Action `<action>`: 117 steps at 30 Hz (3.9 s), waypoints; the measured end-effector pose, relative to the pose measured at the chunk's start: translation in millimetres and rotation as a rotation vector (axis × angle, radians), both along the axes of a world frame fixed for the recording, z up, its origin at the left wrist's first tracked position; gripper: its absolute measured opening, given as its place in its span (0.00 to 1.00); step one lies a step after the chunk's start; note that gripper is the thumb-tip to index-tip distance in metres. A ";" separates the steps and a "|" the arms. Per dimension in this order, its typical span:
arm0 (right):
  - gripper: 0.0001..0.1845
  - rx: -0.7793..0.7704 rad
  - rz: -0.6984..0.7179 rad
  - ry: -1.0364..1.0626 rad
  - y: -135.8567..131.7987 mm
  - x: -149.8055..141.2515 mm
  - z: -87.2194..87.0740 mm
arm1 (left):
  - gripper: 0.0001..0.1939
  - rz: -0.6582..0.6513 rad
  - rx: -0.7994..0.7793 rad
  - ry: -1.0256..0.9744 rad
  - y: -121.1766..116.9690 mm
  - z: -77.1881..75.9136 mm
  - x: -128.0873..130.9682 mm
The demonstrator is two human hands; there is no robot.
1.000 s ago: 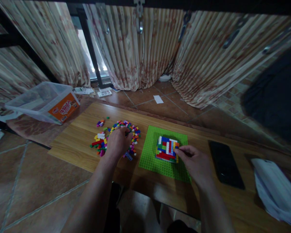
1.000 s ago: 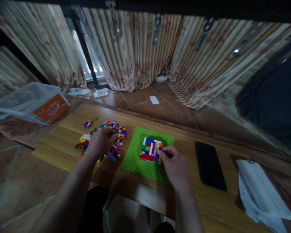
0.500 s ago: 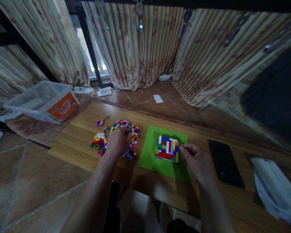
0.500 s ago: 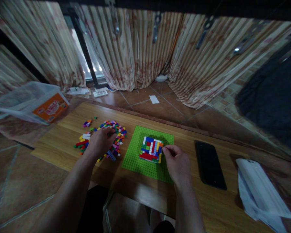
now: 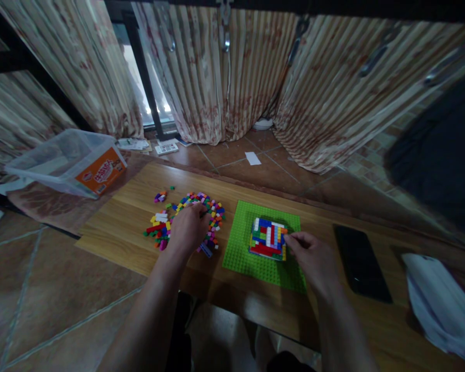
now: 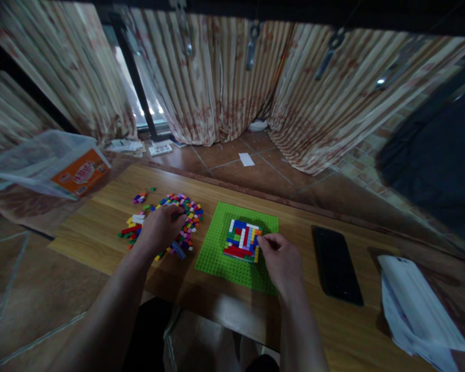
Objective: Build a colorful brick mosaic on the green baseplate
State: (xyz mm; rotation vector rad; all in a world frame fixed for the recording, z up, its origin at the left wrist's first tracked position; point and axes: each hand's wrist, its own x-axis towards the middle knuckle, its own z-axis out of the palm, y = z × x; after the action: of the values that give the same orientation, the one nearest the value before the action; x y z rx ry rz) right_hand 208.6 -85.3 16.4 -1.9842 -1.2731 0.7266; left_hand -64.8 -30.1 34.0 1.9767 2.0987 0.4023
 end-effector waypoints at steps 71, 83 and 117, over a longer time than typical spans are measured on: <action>0.10 0.565 0.513 -0.031 -11.9 -172.9 -27.7 | 0.12 0.178 0.007 -0.170 -6.7 2.5 -47.0; 0.09 0.559 0.506 -0.032 -9.1 -164.7 -20.0 | 0.14 -0.132 0.023 -0.157 -15.7 -3.9 -24.6; 0.12 0.544 0.406 0.093 -18.5 -130.9 8.6 | 0.19 -0.374 0.114 0.014 23.9 -21.3 8.0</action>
State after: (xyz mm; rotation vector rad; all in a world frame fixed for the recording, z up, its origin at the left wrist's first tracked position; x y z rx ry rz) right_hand 77.7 -103.8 25.0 -1.2605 -1.6309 0.5670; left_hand -56.8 -6.2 12.6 2.3785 1.6901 0.4412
